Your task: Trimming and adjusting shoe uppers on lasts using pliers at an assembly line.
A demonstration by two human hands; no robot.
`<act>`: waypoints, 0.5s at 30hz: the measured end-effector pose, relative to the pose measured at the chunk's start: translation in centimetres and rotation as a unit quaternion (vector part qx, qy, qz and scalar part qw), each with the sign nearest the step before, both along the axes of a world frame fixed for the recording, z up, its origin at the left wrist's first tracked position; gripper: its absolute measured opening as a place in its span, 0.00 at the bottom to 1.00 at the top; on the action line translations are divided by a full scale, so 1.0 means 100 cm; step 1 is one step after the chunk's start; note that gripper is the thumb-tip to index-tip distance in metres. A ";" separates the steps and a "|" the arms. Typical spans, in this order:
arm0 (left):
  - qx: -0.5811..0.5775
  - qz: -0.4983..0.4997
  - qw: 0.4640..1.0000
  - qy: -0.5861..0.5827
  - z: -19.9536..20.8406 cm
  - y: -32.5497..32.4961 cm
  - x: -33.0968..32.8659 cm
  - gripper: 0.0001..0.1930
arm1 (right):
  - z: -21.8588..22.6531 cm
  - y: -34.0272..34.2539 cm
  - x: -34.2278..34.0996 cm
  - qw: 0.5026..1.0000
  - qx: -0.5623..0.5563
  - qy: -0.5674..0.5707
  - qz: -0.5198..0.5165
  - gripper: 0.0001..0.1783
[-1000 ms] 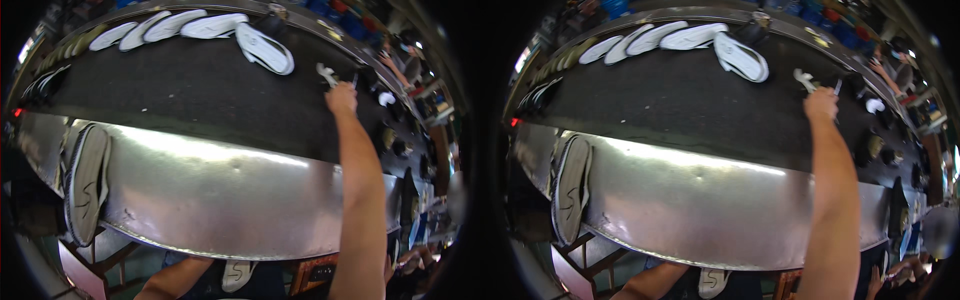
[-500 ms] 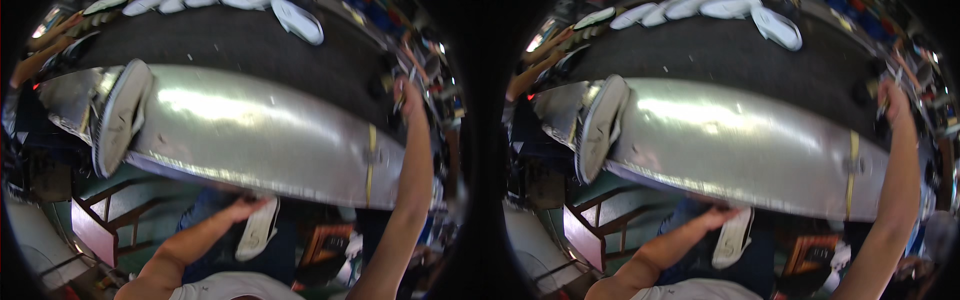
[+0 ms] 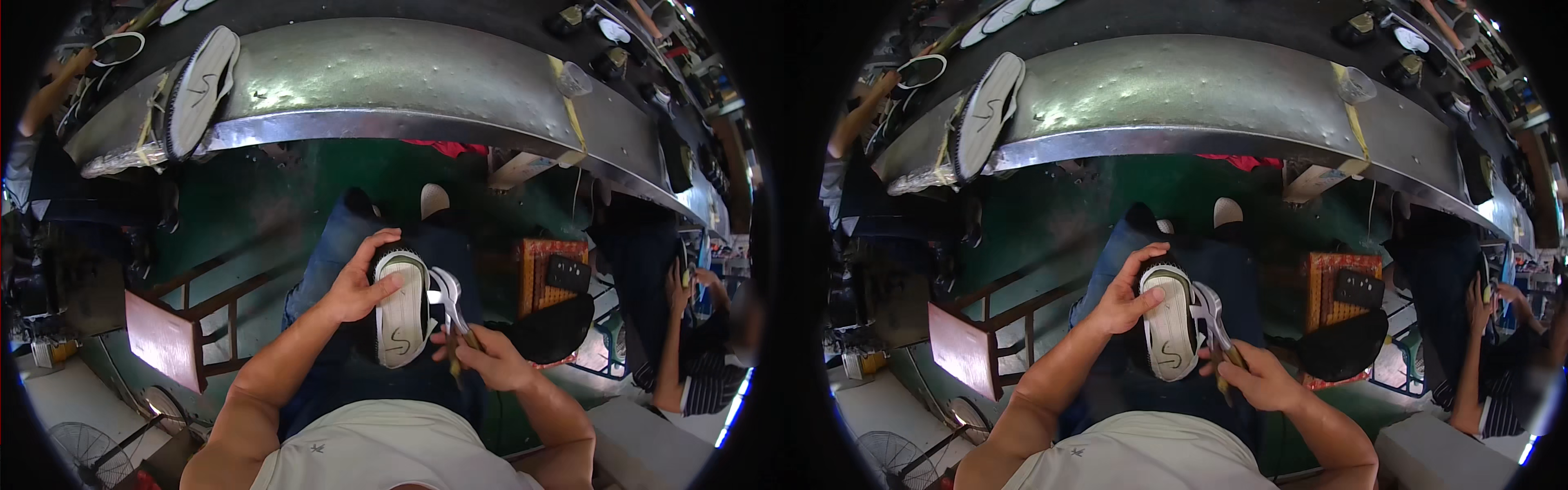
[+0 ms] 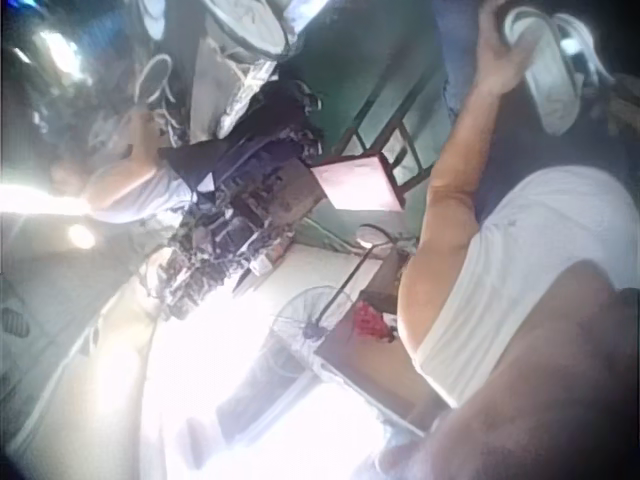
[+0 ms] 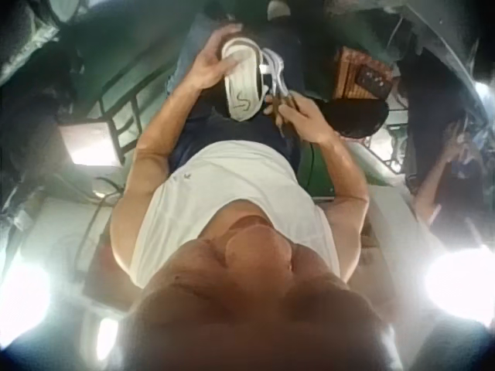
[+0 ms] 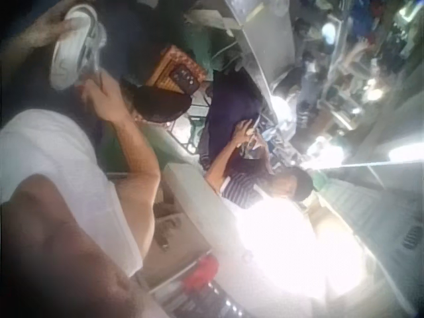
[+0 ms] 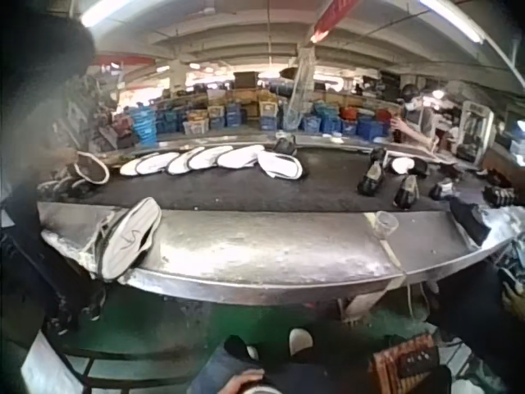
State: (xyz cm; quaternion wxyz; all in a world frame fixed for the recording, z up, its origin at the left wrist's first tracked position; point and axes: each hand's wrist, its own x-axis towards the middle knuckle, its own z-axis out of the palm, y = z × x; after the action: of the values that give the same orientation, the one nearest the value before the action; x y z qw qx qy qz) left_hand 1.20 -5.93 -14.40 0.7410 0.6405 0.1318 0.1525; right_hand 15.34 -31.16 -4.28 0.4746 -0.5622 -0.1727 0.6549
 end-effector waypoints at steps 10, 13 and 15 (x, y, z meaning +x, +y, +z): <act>0.189 -0.009 0.982 -0.026 0.047 -0.020 -0.023 0.31 | 0.044 0.013 -0.005 0.990 -0.052 0.127 0.019 0.22; 0.214 0.014 0.977 0.004 0.051 -0.021 -0.022 0.28 | 0.044 0.023 0.004 0.986 -0.097 0.132 0.033 0.20; 0.211 0.020 0.977 0.010 0.047 -0.018 -0.021 0.26 | 0.032 0.028 0.009 0.991 -0.090 0.087 0.051 0.18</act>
State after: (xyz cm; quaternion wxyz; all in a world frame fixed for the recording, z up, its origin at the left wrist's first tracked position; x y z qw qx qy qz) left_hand -0.87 -7.72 -9.74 0.5846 0.7813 0.1163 0.1854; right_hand 16.24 -28.34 -1.12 0.4014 -0.5340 -0.0993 0.7374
